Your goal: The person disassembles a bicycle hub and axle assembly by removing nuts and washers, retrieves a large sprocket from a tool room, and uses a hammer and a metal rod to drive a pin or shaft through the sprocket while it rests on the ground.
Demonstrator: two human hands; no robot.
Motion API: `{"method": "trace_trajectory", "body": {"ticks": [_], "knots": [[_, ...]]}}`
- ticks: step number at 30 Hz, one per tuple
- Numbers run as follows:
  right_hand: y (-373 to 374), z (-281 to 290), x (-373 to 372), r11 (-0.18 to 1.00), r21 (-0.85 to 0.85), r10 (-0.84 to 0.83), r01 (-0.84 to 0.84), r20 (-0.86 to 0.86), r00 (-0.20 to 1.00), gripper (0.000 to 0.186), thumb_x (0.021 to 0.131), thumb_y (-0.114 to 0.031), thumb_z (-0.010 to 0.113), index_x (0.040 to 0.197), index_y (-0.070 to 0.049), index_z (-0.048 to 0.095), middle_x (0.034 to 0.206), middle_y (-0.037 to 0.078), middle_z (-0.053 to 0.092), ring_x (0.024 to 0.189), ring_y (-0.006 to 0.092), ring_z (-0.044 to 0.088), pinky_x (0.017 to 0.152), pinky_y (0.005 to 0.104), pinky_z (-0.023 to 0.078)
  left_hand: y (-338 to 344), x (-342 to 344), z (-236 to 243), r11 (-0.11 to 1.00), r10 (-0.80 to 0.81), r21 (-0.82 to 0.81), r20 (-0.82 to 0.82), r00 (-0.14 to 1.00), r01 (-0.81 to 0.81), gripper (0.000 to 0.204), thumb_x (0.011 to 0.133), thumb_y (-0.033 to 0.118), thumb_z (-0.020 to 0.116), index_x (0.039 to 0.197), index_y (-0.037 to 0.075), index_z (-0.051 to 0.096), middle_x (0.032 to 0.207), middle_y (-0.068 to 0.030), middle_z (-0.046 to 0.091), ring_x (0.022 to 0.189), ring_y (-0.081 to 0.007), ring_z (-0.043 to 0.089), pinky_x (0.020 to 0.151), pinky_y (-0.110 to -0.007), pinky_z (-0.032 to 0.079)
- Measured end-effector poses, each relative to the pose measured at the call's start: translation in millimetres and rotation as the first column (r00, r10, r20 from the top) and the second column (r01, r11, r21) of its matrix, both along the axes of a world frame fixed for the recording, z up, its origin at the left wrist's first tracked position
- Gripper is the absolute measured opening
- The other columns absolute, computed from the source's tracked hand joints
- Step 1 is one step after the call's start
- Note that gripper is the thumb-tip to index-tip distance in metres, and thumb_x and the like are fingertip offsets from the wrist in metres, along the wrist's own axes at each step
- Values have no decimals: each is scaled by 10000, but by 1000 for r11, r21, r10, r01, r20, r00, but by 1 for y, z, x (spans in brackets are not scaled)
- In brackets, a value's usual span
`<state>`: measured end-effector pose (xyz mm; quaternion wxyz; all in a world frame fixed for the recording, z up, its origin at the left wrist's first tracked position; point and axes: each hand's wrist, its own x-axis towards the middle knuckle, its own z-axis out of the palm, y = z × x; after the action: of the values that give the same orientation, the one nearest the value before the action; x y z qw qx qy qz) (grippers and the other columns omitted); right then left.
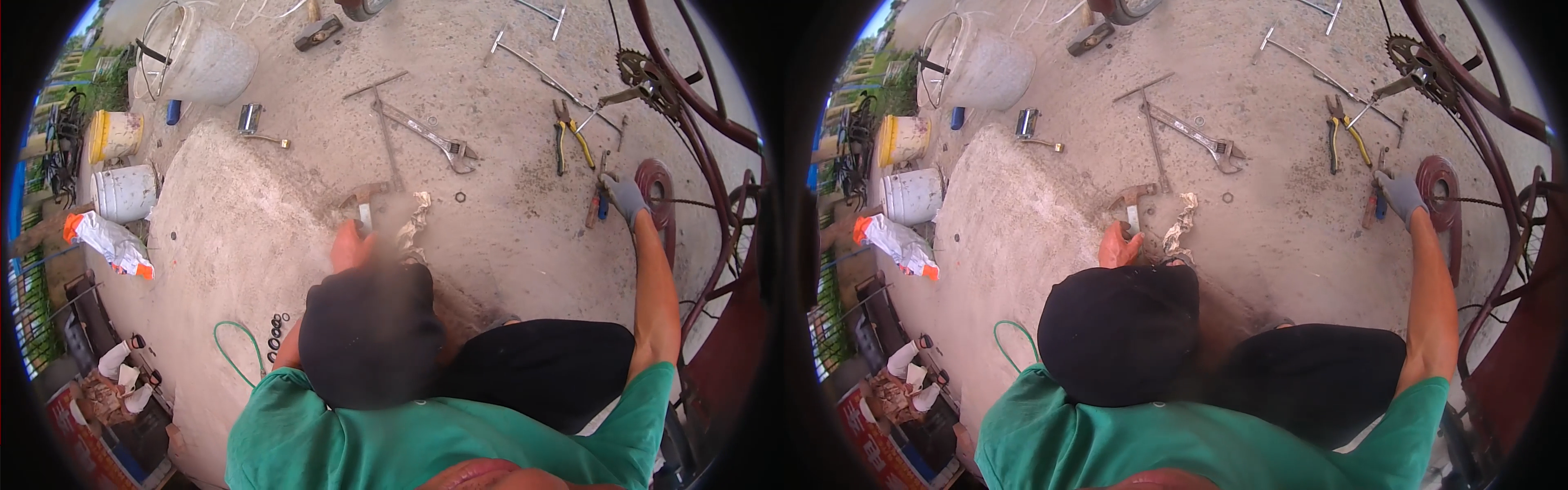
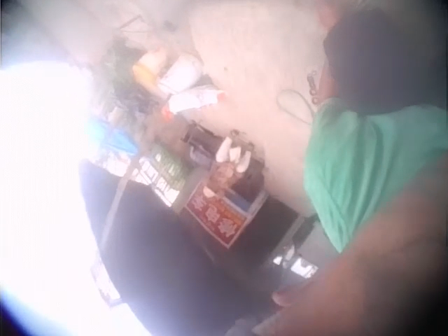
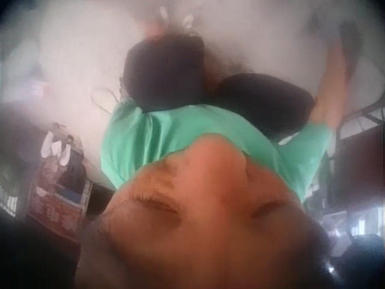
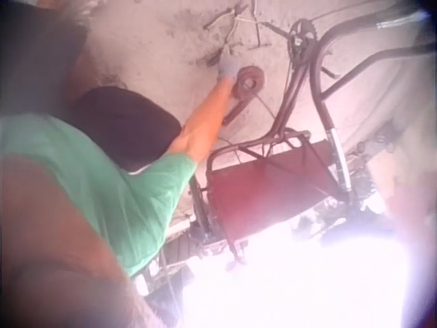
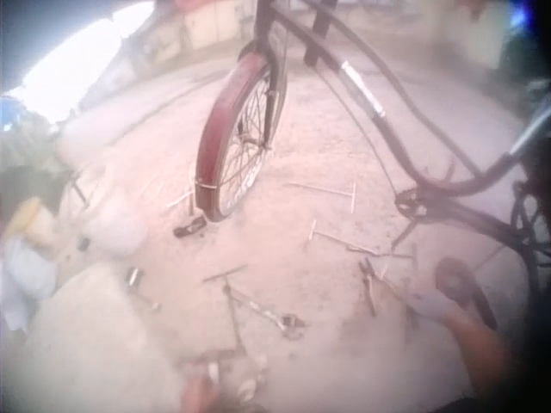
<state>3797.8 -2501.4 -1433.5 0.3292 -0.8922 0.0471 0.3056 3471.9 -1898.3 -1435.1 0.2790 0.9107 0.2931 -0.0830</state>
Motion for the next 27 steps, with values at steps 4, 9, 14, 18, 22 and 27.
{"method": "trace_trajectory", "body": {"ticks": [4,9,14,18,22,27], "knots": [[23,9,-4,999,-15,45,-45,-2,999,359,1045,-269,618,1230,27,700,983,73,757,862,152,671,781,312,542,4,2,-15,997,51,-54,24,998,-50,468,836,353,744,1146,31,604,997,-223,676,969,-439,658,836,-514,516],[47,31,-16,998,-11,62,-63,-73,995,333,1019,-304,641,1146,-9,731,929,72,756,774,148,667,724,320,545,11,14,-30,981,135,-128,-76,988,-144,414,817,228,770,1113,-14,612,962,-215,709,911,-363,704,806,-458,543],[37,28,-25,997,54,54,-54,-7,999,341,1019,-290,641,1147,13,728,943,70,752,806,138,671,741,307,540,29,29,-33,744,441,-463,-201,875,-482,314,818,156,698,1062,-18,605,924,-176,721,812,-268,707,734,-413,562],[47,45,-33,1000,17,-4,6,-85,996,346,1015,-273,634,1181,16,729,946,66,754,815,140,679,757,308,547,43,46,-32,670,495,-572,-131,859,-473,272,850,170,738,1020,-1,610,812,-99,676,673,-188,647,616,-372,537],[64,59,-34,938,-174,300,-299,-21,954,438,986,-395,564,1208,-55,727,944,192,747,871,337,711,842,422,551,27,98,-13,695,340,-647,-88,936,-313,284,917,268,793,978,64,605,707,-12,564,535,-108,525,481,-320,430],[129,117,-38,892,-213,398,-400,-51,916,430,979,-375,559,1229,-70,729,1083,217,751,1011,381,714,919,443,540,22,162,-56,946,120,-310,57,991,-97,362,867,266,805,980,12,574,861,-173,696,765,-335,689,717,-471,546]]}}
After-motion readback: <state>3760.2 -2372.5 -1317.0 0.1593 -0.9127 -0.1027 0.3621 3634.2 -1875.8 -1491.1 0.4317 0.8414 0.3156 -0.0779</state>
